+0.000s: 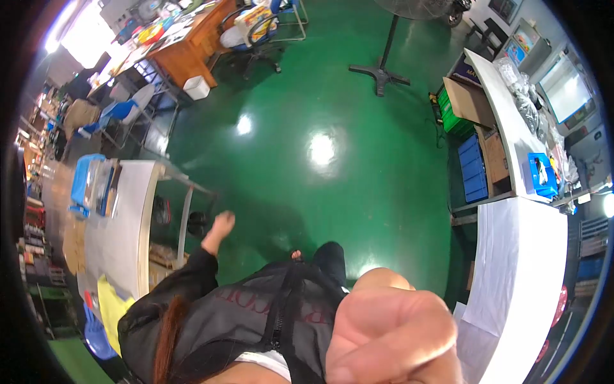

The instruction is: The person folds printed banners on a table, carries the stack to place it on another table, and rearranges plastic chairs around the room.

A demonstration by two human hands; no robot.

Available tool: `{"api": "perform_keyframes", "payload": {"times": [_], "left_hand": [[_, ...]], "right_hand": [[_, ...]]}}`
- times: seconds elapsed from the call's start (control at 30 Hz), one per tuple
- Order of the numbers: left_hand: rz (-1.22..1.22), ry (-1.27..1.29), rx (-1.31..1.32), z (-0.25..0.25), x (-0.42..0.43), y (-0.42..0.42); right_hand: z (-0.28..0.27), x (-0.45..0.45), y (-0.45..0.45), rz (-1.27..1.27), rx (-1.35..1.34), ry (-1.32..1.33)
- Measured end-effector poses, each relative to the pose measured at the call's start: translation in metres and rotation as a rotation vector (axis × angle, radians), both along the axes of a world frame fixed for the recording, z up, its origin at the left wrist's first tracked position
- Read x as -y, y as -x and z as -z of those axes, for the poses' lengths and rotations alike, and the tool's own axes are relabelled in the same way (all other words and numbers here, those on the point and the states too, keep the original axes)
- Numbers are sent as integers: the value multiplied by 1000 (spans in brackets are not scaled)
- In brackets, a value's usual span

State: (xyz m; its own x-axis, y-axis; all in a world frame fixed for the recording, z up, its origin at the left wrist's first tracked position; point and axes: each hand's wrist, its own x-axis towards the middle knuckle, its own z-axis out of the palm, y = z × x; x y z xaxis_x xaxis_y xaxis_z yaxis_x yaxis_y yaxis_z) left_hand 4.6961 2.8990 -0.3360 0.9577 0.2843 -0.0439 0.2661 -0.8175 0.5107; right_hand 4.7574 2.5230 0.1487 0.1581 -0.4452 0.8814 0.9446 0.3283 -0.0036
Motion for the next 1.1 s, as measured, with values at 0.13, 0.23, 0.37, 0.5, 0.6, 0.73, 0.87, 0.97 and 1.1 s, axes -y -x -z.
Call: {"api": "perform_keyframes", "payload": {"times": [0.13,0.23,0.37,0.5,0.6,0.73,0.87,0.97,1.1], "left_hand": [[-34,87,15,-90,-21,-333],[46,300,180,-114,13,-489],[351,345,115,-101,55,-562],[137,471,-134,-90,21,-592],[-206,468,-113,-81,-56,-643],[-400,344,-164,-77,-167,-777],[-234,342,-68,-87,-248,-998],[45,467,103,-139,-244,-1181],[362,760,193,-198,-202,-1399]], "right_hand": [[20,-23,-130,135,-172,84],[37,-22,-266,68,-80,316],[24,-42,-445,-70,-8,427],[10,-109,-599,-253,-62,359],[20,-132,-715,-297,-34,474],[50,-224,-868,-256,92,305],[57,-300,-1022,-174,-9,353],[93,-332,-1143,-60,-182,577],[206,-333,-1265,241,-770,1217]]}}
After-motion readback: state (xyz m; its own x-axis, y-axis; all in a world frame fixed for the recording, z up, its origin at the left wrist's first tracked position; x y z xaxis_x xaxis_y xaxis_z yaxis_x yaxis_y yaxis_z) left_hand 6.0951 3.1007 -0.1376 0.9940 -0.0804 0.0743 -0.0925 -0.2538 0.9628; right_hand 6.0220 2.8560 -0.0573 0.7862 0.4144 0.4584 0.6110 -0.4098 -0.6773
